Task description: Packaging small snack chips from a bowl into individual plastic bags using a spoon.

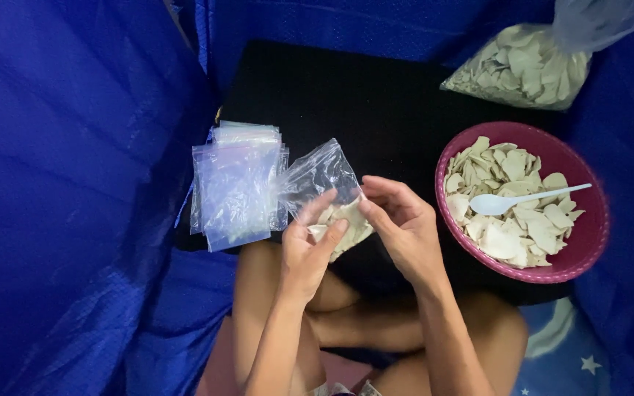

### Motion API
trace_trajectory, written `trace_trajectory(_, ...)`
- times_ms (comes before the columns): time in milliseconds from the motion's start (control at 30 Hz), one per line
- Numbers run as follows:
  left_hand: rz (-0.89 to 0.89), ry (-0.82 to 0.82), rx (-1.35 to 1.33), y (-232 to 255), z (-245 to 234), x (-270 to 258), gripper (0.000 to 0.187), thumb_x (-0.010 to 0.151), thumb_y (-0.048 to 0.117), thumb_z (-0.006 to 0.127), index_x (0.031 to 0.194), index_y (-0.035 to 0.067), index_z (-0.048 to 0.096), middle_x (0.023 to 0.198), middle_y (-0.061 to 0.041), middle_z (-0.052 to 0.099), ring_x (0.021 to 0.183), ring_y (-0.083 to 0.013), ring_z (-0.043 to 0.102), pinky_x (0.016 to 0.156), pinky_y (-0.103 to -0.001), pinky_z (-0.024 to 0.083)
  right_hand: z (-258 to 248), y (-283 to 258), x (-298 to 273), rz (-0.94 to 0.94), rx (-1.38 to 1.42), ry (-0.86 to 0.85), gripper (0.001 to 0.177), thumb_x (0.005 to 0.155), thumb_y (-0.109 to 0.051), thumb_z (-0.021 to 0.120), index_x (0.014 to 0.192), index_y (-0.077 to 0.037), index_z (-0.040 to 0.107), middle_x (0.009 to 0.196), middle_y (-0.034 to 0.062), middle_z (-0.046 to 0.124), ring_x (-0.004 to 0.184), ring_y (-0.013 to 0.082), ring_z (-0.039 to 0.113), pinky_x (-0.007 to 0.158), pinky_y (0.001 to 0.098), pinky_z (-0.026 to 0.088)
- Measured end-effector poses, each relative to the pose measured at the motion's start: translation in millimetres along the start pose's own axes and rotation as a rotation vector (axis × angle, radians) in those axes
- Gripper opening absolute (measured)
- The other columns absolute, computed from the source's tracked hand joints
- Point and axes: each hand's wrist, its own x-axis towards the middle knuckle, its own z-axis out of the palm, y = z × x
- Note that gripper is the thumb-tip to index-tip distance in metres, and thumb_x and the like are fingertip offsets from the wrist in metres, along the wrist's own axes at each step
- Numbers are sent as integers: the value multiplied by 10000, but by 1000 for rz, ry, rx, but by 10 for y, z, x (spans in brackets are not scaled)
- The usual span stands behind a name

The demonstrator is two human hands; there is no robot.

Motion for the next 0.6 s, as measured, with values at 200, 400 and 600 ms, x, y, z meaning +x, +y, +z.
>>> trace_trajectory(200, -21, 33, -15, -201, -43, 50, 492, 844, 190, 801, 1295, 48, 666, 995, -97, 706, 778, -132, 696, 645, -294, 663, -44, 190, -56, 59, 29, 29, 179, 895, -19, 774, 1068, 27, 774, 917, 122, 754, 823, 141, 686, 753, 283, 590)
trace_trajectory(400, -85, 50, -166, -36, 140, -16, 361, 972, 186, 625, 1273, -8, 667, 983, -225, 730, 818, -272, 749, 646, -428, 684, -10, 244, -105, 75, 25, 182, 227, 921, -51, 752, 1140, 10, 754, 1013, 89, 751, 897, 123, 662, 798, 268, 574)
trace_trajectory(600, 31, 14, 248, -88, 74, 162, 195, 962, 207, 677, 1082, 92, 779, 945, -107, 789, 848, -133, 683, 747, -328, 602, -400, -556, -314, -177, -480, 113, 290, 919, -36, 711, 1207, -69, 730, 1102, 120, 760, 972, 239, 745, 773, 322, 621)
